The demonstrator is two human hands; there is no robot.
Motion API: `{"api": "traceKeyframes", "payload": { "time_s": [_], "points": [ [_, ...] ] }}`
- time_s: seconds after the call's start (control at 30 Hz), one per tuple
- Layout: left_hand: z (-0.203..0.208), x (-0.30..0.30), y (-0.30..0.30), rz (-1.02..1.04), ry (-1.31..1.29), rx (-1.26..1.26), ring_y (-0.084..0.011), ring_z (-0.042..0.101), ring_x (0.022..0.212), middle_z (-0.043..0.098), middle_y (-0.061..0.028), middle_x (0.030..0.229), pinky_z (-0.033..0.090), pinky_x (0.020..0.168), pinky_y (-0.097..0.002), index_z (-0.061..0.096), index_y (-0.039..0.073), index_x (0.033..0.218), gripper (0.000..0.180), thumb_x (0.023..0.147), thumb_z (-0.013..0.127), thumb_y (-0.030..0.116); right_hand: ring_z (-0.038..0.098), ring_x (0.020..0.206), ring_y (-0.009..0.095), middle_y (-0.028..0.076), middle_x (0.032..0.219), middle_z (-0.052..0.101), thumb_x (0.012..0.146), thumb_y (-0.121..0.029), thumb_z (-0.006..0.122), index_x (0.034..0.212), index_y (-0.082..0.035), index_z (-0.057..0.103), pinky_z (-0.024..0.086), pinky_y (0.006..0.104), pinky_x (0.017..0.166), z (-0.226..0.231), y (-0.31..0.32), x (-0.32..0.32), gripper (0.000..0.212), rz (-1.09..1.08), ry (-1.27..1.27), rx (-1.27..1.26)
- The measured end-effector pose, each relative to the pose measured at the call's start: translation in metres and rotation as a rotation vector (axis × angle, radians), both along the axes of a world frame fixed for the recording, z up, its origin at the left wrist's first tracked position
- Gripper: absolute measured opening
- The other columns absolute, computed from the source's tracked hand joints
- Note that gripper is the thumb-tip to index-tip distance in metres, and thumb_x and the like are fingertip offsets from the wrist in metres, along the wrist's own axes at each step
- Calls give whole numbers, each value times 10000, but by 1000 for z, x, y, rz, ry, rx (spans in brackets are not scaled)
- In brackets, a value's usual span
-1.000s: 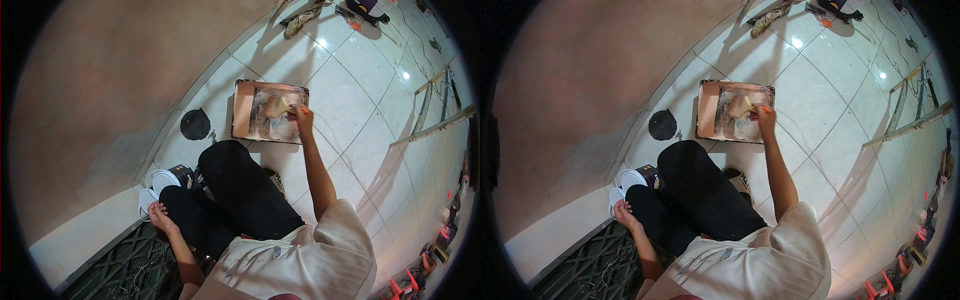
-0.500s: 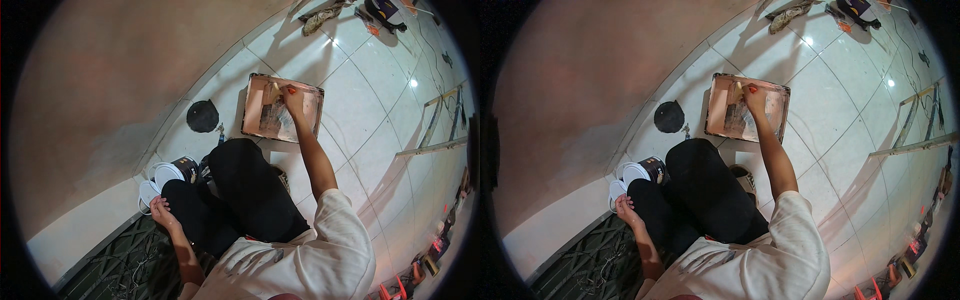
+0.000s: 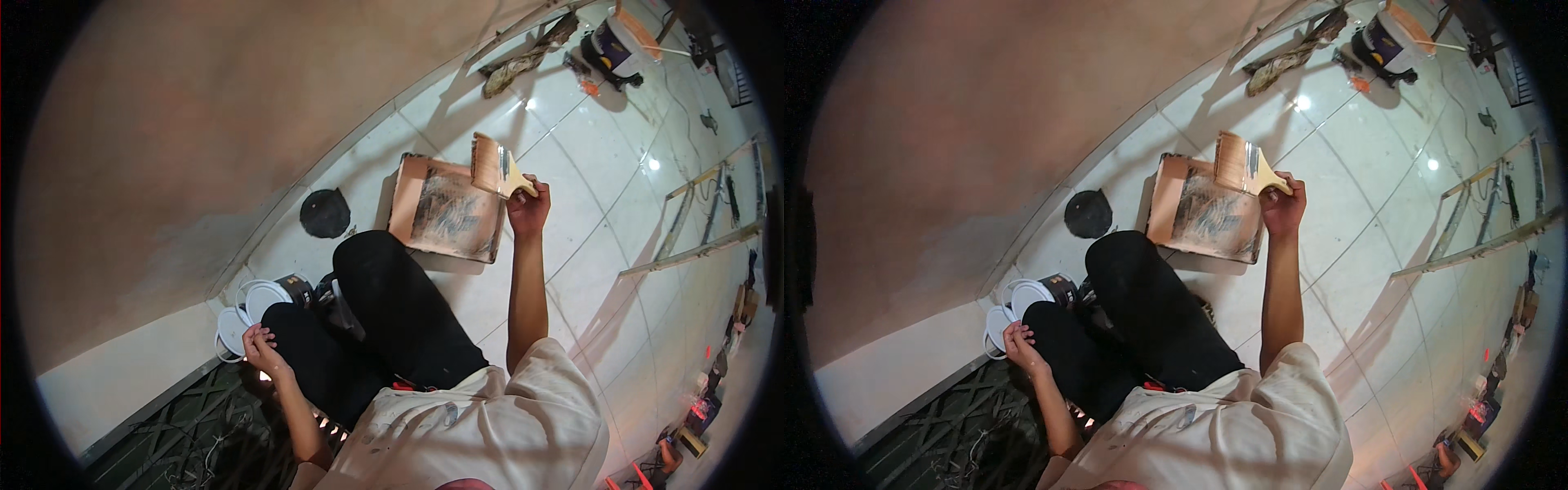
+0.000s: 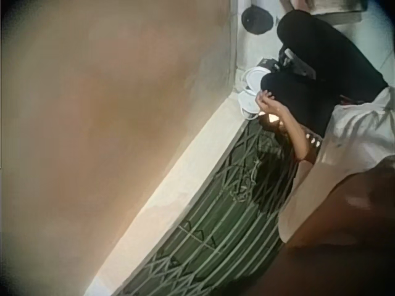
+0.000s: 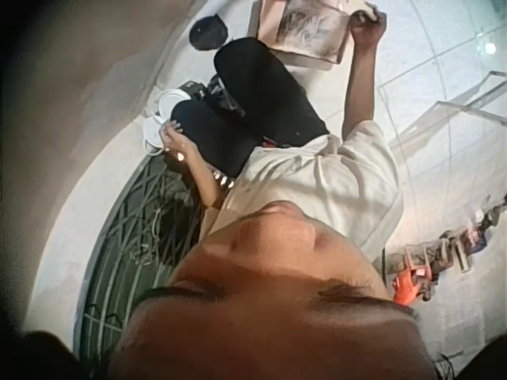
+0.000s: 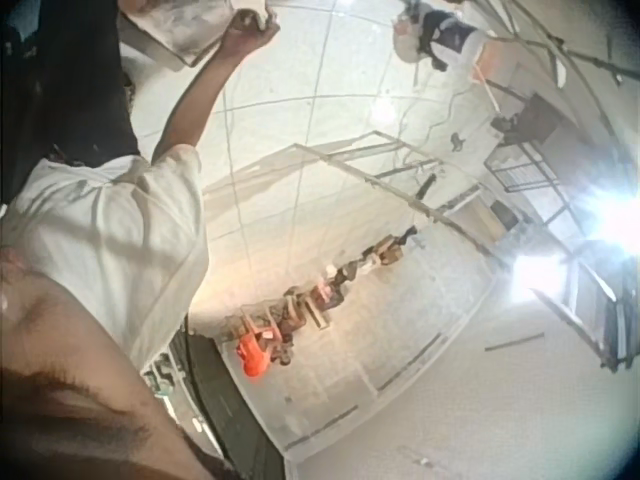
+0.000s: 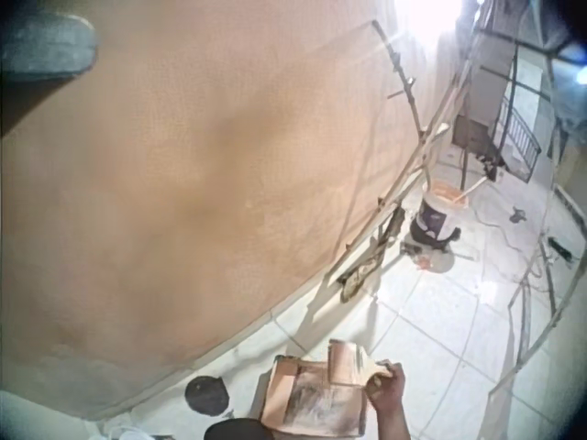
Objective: The person repeatedly dips a paint brush into a paint tray and paints the wall.
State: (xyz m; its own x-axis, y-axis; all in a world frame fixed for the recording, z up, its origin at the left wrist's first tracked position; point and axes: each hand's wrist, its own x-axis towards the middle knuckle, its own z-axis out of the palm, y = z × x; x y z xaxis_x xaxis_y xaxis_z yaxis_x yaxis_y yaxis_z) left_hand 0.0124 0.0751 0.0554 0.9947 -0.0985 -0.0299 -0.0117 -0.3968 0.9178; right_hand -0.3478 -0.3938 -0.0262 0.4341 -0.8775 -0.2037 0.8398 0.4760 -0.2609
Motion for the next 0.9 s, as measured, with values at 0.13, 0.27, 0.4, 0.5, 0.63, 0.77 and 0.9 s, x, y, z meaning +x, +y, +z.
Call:
{"api": "traceKeyframes", "payload": {
  "time_s": [0.13,0.27,0.4,0.5,0.63,0.77,0.9],
  "points": [
    [-1,0,-5,-1,0,-34,-77,544,632,614,-28,788,384,522,-189,605,38,994,150,947,494,126,551,601,128,56,819,669,869,-239,499,967,-16,639,510,268,620,71,-40,4,281,-33,-111,-246],
    [4,-5,4,42,20,-33,-90,557,654,620,-33,819,406,536,-199,602,44,1008,155,942,503,143,600,705,149,73,910,678,906,-241,469,1022,-16,627,530,329,733,144,-79,23,298,80,-362,-424],
    [-7,-9,4,136,88,-130,-97,584,662,634,-36,817,432,549,-204,609,53,1003,162,920,531,168,581,1104,241,101,1174,633,934,-331,502,1148,-30,603,444,421,973,127,-83,15,383,-111,-52,-441],
    [0,-9,-11,59,78,-206,-100,594,652,631,-38,789,440,542,-205,620,65,982,146,911,547,169,586,1093,244,99,1148,636,920,-326,532,1091,-49,610,447,421,974,35,-60,-27,335,62,20,-329],
    [-6,-5,-7,53,62,-387,-98,591,648,626,-45,795,463,549,-208,617,55,980,118,923,548,133,642,873,263,141,995,650,925,-199,487,1020,14,601,559,386,744,-128,0,-80,260,45,496,-53],
    [5,-11,4,113,-10,-396,-99,580,645,607,-37,795,464,563,-213,607,44,978,130,937,533,143,483,408,156,72,578,572,858,-237,510,756,-21,616,401,271,370,-73,43,-29,261,215,1315,-7],
    [7,-15,-5,33,17,-402,-85,576,666,610,-41,818,463,578,-210,602,41,1000,145,938,532,151,604,474,184,120,647,645,939,-322,493,860,-10,637,478,286,406,-4,-50,-18,353,402,1291,-577]
  ]
}}
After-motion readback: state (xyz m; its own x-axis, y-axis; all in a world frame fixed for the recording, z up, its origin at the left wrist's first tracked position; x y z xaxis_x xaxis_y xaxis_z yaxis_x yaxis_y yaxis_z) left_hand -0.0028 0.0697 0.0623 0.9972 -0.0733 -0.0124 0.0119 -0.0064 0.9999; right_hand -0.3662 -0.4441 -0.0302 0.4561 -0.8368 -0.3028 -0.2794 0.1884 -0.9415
